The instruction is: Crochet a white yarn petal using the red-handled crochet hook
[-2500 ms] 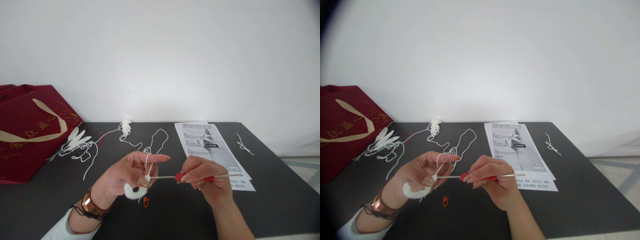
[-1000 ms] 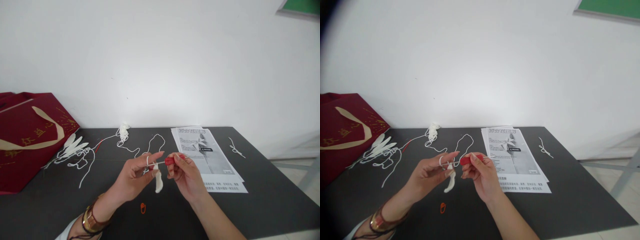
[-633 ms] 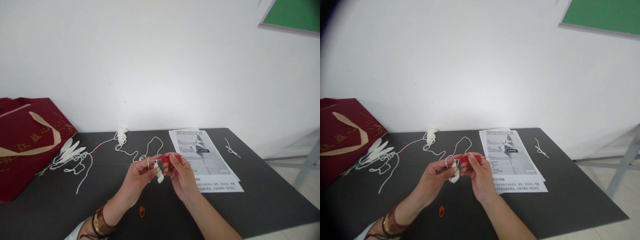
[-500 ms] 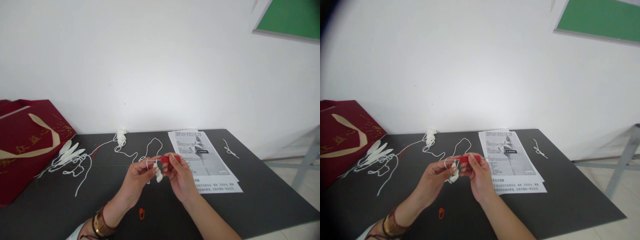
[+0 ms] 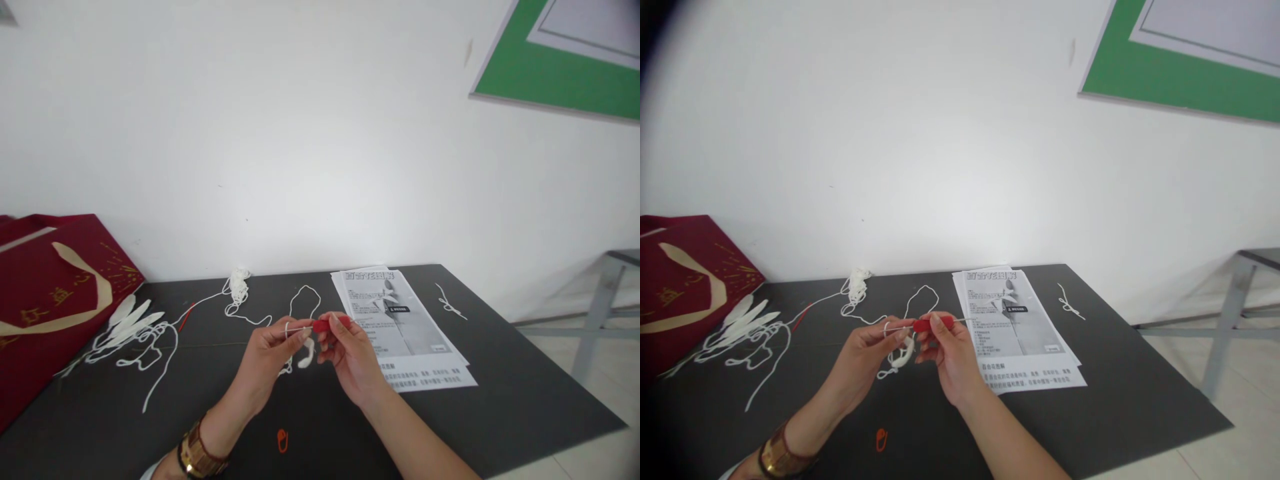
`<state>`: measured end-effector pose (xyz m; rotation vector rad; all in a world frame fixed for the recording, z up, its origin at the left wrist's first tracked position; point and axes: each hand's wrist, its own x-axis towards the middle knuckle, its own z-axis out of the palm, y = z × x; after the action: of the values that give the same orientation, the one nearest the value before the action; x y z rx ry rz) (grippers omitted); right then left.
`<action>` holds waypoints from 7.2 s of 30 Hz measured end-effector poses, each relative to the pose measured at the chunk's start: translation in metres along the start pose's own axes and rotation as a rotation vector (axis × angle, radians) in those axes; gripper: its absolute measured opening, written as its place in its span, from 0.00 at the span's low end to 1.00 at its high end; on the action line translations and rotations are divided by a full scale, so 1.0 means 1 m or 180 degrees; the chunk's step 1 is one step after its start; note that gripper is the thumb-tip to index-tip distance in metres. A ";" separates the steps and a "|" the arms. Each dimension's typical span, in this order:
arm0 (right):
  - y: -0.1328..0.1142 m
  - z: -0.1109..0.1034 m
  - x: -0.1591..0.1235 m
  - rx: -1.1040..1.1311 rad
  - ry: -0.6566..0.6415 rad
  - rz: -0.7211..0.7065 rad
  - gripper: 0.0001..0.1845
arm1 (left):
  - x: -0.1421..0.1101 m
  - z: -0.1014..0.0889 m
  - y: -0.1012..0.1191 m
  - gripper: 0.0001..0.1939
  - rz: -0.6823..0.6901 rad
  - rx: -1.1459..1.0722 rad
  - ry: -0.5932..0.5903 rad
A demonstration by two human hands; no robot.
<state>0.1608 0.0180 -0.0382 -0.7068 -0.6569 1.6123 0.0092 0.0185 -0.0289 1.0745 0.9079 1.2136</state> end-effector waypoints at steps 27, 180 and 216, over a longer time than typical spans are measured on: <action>0.001 0.018 0.018 -0.1552 -0.0459 0.0780 0.24 | 0.010 -0.017 0.007 0.07 0.0252 0.1171 0.0761; -0.045 0.030 -0.006 -0.1652 -0.0726 0.0353 0.17 | -0.008 0.000 0.024 0.05 0.0409 -0.0409 0.1030; -0.041 0.023 -0.002 -0.1851 -0.0954 0.0383 0.17 | -0.010 0.002 0.026 0.03 0.0221 -0.0411 0.0960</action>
<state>0.1707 0.0215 0.0076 -0.9414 -1.3563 1.6626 0.0026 0.0094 -0.0038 0.8387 1.0115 1.4984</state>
